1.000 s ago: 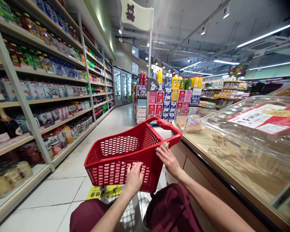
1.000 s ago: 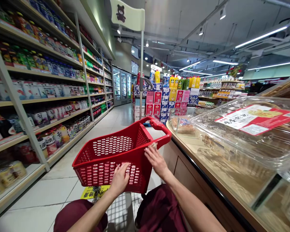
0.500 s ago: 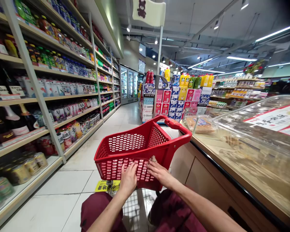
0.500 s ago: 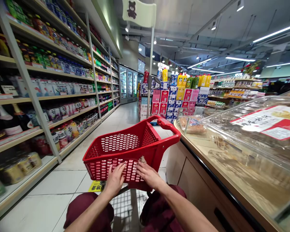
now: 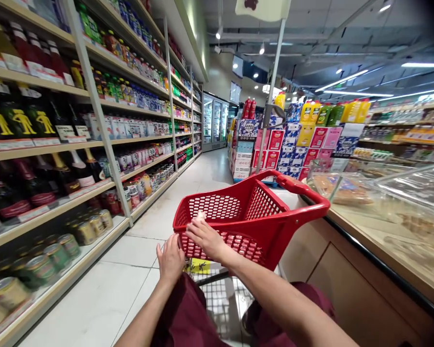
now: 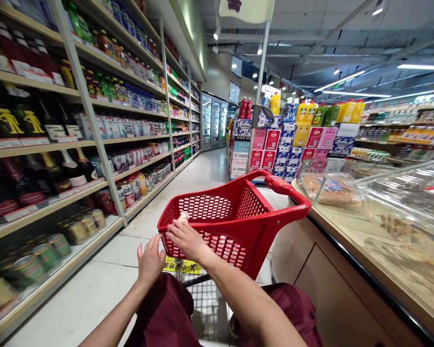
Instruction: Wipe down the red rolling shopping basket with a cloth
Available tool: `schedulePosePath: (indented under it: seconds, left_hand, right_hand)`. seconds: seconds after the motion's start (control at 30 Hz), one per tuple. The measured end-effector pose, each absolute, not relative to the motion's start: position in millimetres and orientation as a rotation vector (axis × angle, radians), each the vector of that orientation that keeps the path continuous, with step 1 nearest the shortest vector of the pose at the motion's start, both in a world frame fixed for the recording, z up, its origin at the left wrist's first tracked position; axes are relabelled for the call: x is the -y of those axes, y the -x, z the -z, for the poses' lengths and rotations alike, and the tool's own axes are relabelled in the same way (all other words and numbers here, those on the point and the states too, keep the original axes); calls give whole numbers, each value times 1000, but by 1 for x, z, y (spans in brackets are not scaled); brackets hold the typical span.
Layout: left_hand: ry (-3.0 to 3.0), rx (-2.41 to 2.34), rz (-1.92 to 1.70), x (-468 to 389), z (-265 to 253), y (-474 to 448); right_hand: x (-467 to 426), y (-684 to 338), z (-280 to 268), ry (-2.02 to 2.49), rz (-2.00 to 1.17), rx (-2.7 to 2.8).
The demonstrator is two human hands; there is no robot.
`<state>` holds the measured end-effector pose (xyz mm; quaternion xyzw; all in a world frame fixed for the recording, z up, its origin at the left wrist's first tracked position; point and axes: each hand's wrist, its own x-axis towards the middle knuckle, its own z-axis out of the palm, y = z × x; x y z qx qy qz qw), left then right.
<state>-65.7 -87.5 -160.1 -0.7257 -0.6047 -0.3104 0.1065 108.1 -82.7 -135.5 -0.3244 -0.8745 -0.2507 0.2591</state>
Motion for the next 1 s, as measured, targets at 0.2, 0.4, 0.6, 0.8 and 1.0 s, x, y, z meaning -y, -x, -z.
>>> schedulePosePath:
  seconds: [0.2,0.4,0.6,0.8,1.0]
  left_hand:
    - [2019,1880,814,91,165,102]
    - [2007,1893,834,85,165,98]
    - [2104,1756,872,88,161,73]
    - [2145,1701,901,93,152,52]
    - [2216,1589,913,96,153,33]
  right_hand:
    - [72,-60,175,788,679,2569]
    - [74,-68,154,854,742,2396]
    - [87,-100,166,859,780,2453]
    - [86,-122,147,983,809,2250]
    - [99,-136,158,949,762,2313]
